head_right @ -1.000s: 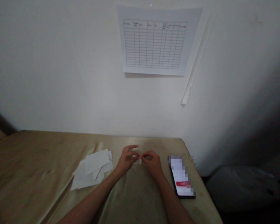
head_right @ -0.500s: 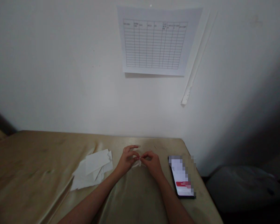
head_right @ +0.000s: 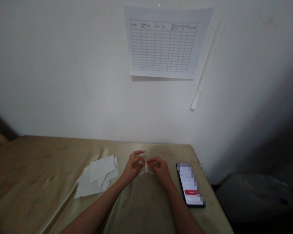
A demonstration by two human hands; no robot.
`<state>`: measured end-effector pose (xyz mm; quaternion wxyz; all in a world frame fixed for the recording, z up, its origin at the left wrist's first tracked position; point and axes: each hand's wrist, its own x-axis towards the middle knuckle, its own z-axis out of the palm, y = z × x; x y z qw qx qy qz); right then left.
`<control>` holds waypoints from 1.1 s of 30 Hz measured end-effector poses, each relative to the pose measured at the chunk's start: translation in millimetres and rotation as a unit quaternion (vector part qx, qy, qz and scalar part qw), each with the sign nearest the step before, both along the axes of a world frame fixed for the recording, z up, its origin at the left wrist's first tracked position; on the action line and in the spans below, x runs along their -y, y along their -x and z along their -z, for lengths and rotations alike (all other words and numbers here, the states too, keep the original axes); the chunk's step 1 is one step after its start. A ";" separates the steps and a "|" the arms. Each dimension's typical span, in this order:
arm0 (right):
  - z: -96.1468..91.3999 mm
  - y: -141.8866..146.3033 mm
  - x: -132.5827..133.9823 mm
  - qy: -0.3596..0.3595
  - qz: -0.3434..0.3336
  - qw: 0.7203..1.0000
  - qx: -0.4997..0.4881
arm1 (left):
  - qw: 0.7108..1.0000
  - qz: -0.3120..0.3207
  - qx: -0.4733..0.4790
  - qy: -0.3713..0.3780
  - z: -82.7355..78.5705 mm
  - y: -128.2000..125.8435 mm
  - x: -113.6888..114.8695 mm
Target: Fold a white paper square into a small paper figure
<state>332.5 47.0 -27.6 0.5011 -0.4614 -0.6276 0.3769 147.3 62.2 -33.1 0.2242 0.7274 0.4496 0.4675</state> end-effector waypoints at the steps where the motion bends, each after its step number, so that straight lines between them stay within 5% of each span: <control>1: -0.5 -1.5 -0.5 -0.006 -0.004 1.000 0.004 | 1.000 0.002 0.004 0.004 -0.1 0.3 -0.2; 33: 9.8 1.9 -3.8 -0.089 -0.072 0.992 0.058 | 0.999 0.029 -0.035 -0.002 0.2 0.3 -1.5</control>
